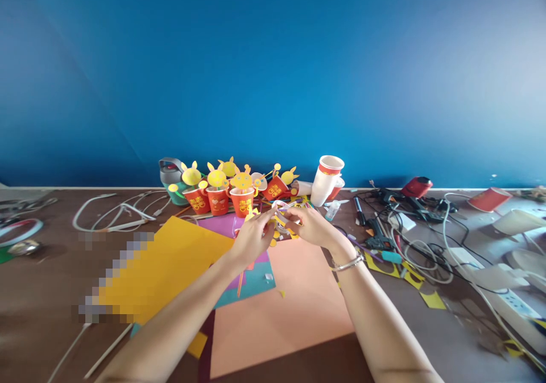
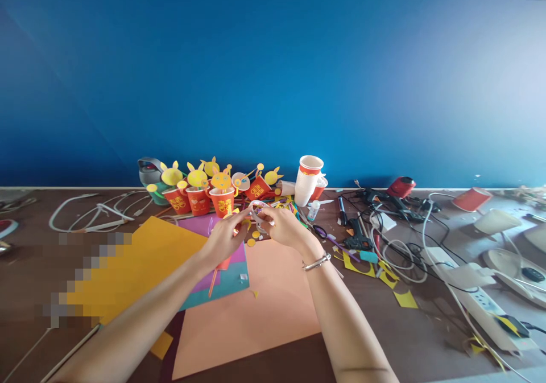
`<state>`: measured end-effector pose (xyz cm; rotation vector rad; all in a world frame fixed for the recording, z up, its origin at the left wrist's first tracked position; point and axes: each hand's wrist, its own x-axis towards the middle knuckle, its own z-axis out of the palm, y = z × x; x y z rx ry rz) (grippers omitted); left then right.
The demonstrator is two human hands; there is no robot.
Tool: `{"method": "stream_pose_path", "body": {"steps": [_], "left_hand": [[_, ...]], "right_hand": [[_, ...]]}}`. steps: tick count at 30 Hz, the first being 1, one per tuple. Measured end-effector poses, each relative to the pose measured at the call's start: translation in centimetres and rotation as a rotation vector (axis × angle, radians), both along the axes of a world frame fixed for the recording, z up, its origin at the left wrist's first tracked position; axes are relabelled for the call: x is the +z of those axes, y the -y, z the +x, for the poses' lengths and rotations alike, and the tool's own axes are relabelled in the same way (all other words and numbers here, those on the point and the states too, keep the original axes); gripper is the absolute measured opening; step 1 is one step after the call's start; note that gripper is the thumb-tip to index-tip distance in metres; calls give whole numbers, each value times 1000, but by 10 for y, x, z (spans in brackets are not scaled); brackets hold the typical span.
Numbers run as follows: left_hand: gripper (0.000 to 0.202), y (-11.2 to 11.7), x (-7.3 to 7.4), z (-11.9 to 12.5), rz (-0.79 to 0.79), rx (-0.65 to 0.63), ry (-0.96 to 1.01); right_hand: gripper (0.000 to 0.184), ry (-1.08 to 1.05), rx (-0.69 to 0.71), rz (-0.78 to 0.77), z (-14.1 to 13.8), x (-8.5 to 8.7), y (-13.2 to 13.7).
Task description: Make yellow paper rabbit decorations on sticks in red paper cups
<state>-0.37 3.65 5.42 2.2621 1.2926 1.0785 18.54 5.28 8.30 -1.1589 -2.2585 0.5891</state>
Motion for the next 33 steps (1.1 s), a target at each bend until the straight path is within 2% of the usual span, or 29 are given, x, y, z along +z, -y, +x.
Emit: {"method": "stream_pose_path", "body": {"steps": [4,8,12,14,19,24,27,30,33], "left_hand": [[33,1,1,2,2,39,87],[22,2,4,3,-77,103,196],[15,2,5,4,-142,125,259],[13,2,4,4,-135,117,254],[10,2,1,2,-16,71,174],[9,3,6,0,135,108,149],[8,3,8,0,215,105,141],[9,6,8,0,319,78,146],[10,13,12,-2,401,36,186]], "right_hand": [[14,-8,-19,18,-2,2,2],[10,-31,-45,2,-8,3,5],[25,-114,-81,-31,-18,-3,5],[25,-171,-105,-69,-21,-8,4],[13,-319,-133,-193,-25,-16,2],[16,-427,-86,-236,-26,-8,6],[15,-464,-119,-234,-30,-4,11],[12,-585,-151,-317,-36,-2,15],[17,-728,-179,-383,-34,-1,10]]}}
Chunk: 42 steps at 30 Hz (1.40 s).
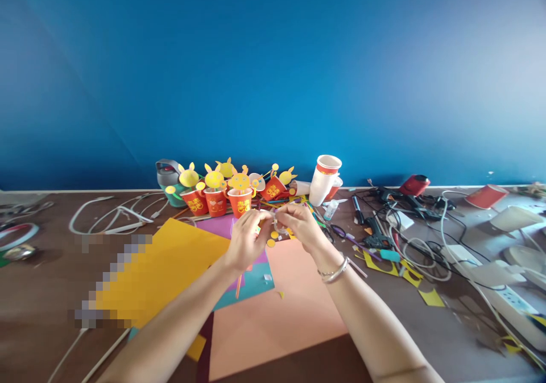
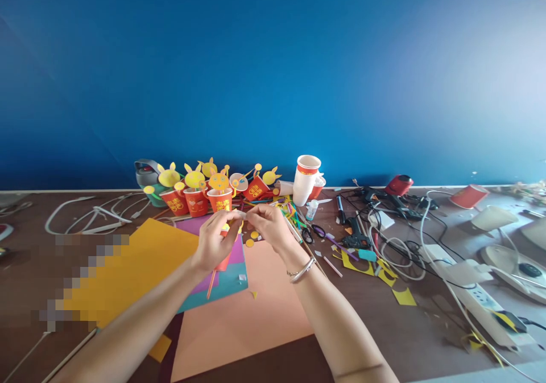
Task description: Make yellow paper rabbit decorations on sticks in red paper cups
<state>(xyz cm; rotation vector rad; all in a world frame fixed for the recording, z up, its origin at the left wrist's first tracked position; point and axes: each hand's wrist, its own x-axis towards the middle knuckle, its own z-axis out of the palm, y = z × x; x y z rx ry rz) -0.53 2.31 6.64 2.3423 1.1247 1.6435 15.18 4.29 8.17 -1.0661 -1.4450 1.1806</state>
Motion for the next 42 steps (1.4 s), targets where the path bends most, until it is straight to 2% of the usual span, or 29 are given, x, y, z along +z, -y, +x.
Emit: {"method": "stream_pose_path", "body": {"steps": [3,6,8,10,12,15,16,17,19,21,27,31,33,35,37,39,42], "left_hand": [[11,5,7,-1,-90,-49,95],[17,1,10,0,-385,-103,262],[21,-5,8,1,-556,-142,332],[24,-10,6,2,-672,-185,355],[25,-12,4,2,-742,-218,366],[23,-12,2,3,-798,-257,384],[23,-13,1,4,-808,-272,395],[23,-13,0,4,-815,-287,406],[22,-14,-2,5,-824,-311,431],[21,-14,-4,5,-833,-315,438],[23,-14,-3,6,-848,-323,435],[31,-12,-2,8,-913,-301,439],[36,-11,-1,9,-946,-288,477],[49,-11,0,8,-947,-275,536],[64,-12,4,5,-921,-269,595],[74,-12,7,3,-900,-279,629],[77,-12,10,1,-922,-319,618]], "right_hand": [[26,53,-185,57,18,-5,-16],[19,508,-438,200,45,-19,-34],[22,851,-485,215,58,-31,-42],[24,960,-473,199,64,-41,-46],[24,972,-465,189,61,-45,-45],[18,894,-440,234,47,-36,-37],[20,792,-388,257,41,-30,-34],[22,639,-275,260,35,-24,-30],[27,393,-61,175,25,-13,-23],[25,310,7,167,18,-6,-17],[15,416,23,382,17,-5,-12],[11,674,-165,596,13,-3,-4],[10,803,-250,653,9,-2,0],[11,854,-283,667,6,-1,4],[11,808,-266,660,5,0,6],[11,703,-185,617,6,0,5],[14,573,-69,502,5,-3,1]]}}
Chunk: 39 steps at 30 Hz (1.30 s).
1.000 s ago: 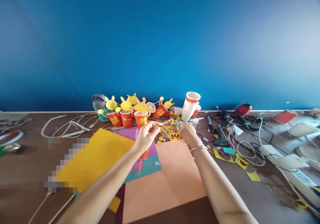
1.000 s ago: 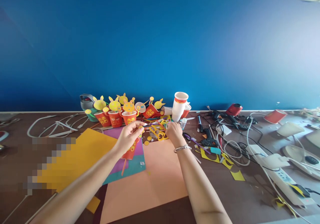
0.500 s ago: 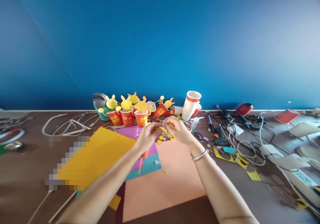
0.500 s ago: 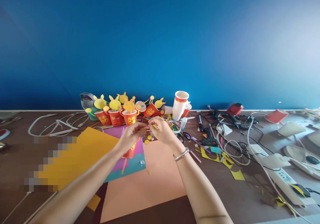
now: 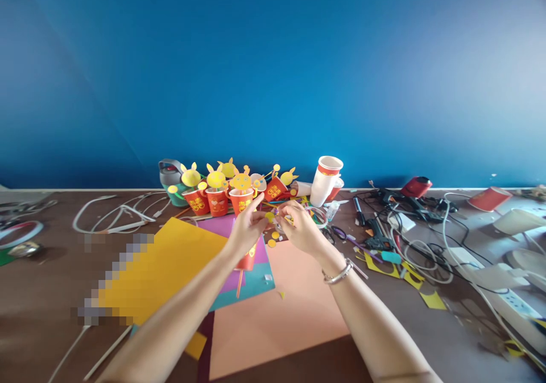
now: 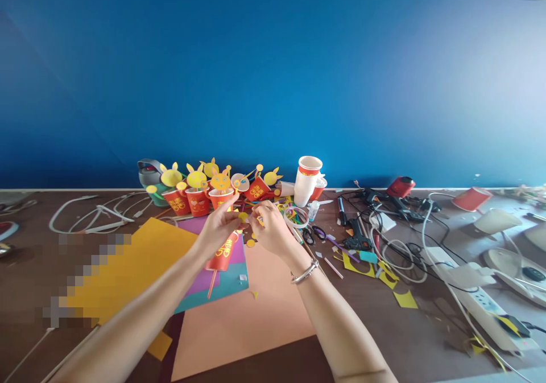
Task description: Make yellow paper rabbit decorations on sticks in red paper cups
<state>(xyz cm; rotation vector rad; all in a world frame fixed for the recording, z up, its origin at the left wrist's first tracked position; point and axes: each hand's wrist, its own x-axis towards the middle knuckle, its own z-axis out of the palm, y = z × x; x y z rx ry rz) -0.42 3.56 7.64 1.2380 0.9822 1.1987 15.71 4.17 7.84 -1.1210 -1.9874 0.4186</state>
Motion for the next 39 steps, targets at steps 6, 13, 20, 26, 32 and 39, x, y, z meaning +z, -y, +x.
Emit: {"method": "stream_pose_path", "body": {"steps": [6,13,20,26,32,39], "left_hand": [[74,2,-5,4,-9,-57,-15],[71,2,-6,5,25,-69,-43],[69,0,-7,4,72,-23,-24],[67,1,-9,4,88,-13,-24],[43,3,-5,5,-46,-55,-8],[34,1,-9,5,6,-24,-122]], "right_hand": [[9,-33,-40,-57,-7,-9,-4],[12,112,-117,91,-10,-5,4],[5,30,-150,93,-9,-1,6],[6,-148,-9,-114,-8,5,6],[11,-207,-27,-80,-8,5,3],[17,-408,-7,-352,-5,-3,-6]]}}
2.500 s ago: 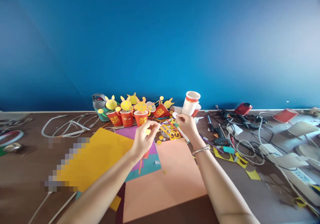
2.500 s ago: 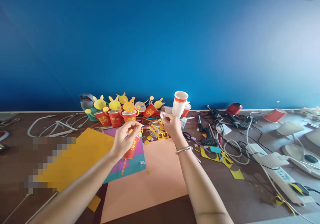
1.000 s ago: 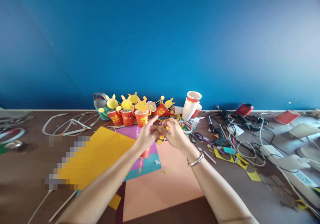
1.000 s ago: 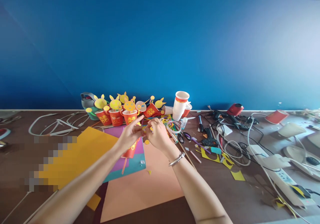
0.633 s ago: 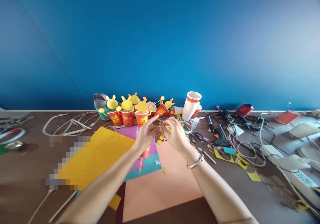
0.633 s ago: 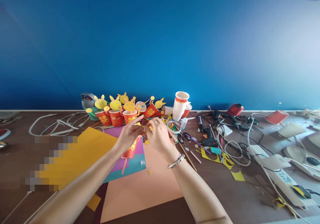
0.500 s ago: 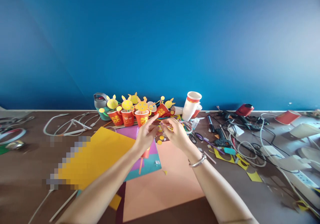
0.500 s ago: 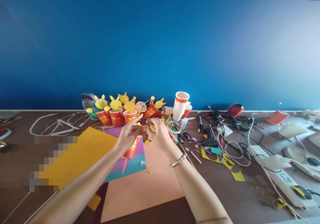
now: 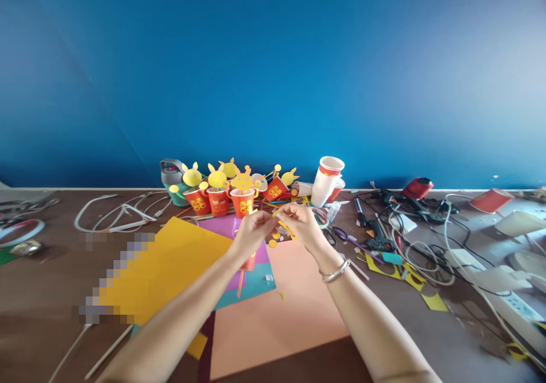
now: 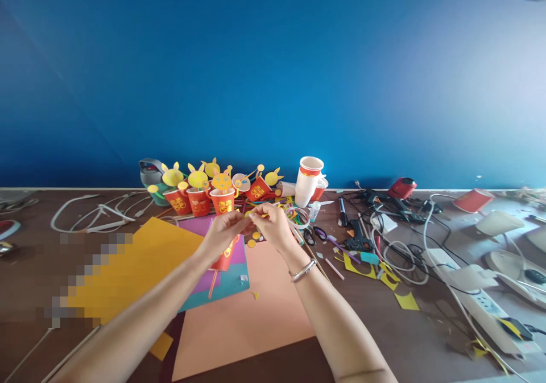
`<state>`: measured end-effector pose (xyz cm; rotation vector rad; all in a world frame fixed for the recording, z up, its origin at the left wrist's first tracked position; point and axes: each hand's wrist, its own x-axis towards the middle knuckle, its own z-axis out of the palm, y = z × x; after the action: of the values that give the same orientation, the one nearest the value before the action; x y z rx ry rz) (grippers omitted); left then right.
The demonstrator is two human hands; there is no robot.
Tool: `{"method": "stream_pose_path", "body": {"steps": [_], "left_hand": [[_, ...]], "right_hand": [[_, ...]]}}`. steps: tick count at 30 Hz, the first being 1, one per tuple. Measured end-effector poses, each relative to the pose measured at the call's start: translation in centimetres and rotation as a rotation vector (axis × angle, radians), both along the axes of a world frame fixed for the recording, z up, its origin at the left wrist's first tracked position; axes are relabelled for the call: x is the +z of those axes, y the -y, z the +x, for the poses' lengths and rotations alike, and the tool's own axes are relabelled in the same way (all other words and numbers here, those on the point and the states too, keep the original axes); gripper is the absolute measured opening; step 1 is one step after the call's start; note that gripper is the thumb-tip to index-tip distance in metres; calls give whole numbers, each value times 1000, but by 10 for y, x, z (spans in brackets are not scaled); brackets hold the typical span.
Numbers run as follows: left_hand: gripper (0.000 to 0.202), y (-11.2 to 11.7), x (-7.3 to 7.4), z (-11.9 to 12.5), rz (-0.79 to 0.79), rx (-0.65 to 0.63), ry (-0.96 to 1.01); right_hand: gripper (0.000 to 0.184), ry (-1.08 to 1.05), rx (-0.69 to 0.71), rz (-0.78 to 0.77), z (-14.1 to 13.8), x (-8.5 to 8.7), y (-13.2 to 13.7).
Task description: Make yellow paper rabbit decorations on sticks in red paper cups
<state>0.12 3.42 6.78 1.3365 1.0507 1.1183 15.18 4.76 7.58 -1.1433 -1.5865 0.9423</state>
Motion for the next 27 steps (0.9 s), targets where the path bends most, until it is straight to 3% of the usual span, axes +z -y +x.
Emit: {"method": "stream_pose_path", "body": {"steps": [2,4,9,12,16,27], "left_hand": [[33,-1,-1,0,14,30,-3],[32,-1,0,0,3,42,5],[27,-1,3,-1,-30,69,12],[27,-1,3,-2,-6,57,2],[27,-3,0,-2,16,50,3],[20,-4,-6,-1,101,69,-118]], "right_hand": [[23,-71,33,-83,0,-2,-2],[25,-90,32,-57,0,-3,-2],[11,183,-123,419,0,3,6],[11,373,-105,569,0,3,9],[12,442,-127,584,-1,-2,6],[14,323,-44,487,2,-2,2]]}}
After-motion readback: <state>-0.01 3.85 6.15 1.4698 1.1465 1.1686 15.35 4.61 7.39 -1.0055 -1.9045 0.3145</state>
